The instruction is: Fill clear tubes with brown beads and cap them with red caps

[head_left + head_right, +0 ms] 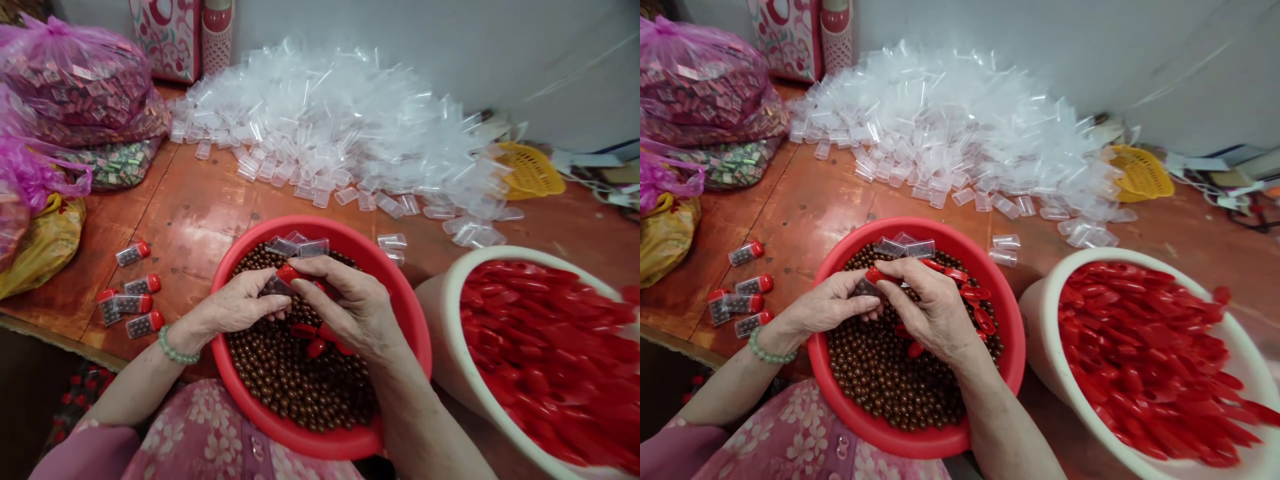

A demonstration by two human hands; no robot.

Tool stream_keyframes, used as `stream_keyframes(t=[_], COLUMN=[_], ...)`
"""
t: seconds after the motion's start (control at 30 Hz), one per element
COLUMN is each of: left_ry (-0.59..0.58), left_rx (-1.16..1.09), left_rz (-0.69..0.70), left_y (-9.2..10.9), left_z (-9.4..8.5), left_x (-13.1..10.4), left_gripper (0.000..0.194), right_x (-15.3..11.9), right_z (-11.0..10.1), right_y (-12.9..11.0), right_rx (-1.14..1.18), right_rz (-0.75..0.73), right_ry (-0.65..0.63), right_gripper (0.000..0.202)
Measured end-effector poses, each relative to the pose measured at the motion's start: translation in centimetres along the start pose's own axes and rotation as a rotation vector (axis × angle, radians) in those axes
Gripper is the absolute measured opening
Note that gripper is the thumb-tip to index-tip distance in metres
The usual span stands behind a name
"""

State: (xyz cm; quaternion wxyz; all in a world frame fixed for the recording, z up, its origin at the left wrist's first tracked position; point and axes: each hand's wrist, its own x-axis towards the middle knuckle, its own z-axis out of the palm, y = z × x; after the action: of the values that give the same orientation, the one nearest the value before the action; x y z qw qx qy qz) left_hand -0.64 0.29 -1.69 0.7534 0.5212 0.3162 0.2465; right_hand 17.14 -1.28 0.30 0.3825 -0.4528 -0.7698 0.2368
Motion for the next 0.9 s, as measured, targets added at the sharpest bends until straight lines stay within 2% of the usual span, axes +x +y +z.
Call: stream_keyframes(t=[0.2, 0.37, 0.5, 0.6, 0.73, 0.8, 0.9], left_ry=[-0.009, -0.032, -0.040, -0.028, -0.012, -0.015, 0.008], left_rx=[0.004, 0.032, -0.037, -0.124, -0.289, -0.397, -0.482], left_rz=[-0.050, -0.091, -0.086, -0.028, 0.000, -0.029, -0.051], left_y=[0.4, 0.1, -0.3, -0.4, -0.5, -0.5, -0.3], left_z=[0.1, 0.1, 0.0, -0.3, -0.4, -0.3, -0.2], left_x=[0.0, 0.1, 0.1, 0.1, 0.2, 0.3, 0.3], left_gripper=[0.010, 0.006, 0.008, 0.019, 0.037, 0.042, 0.044], right_x=[-0.2, 0.0, -0.2, -0.5, -0.7, -0.7, -0.7], right_z=[-0.6, -0.6, -0.3, 0.3, 1.5, 2.3, 3.2], right_y=[0.1, -0.4, -0.7, -0.4, -0.1, 0.0, -0.1], right_rx=[0.016, -0.026, -0.095, -0.195, -0.337, -0.391, -0.452], right_rz=[0.057, 0.007, -0.071, -0.116, -0.140, -0.155, -0.188], right_ry=[-0.050, -0.130, -0.078, -0.098, -0.164, -0.120, -0.001], right_gripper=[0.018, 0.015, 0.017, 0.030, 0.077, 0.082, 0.069])
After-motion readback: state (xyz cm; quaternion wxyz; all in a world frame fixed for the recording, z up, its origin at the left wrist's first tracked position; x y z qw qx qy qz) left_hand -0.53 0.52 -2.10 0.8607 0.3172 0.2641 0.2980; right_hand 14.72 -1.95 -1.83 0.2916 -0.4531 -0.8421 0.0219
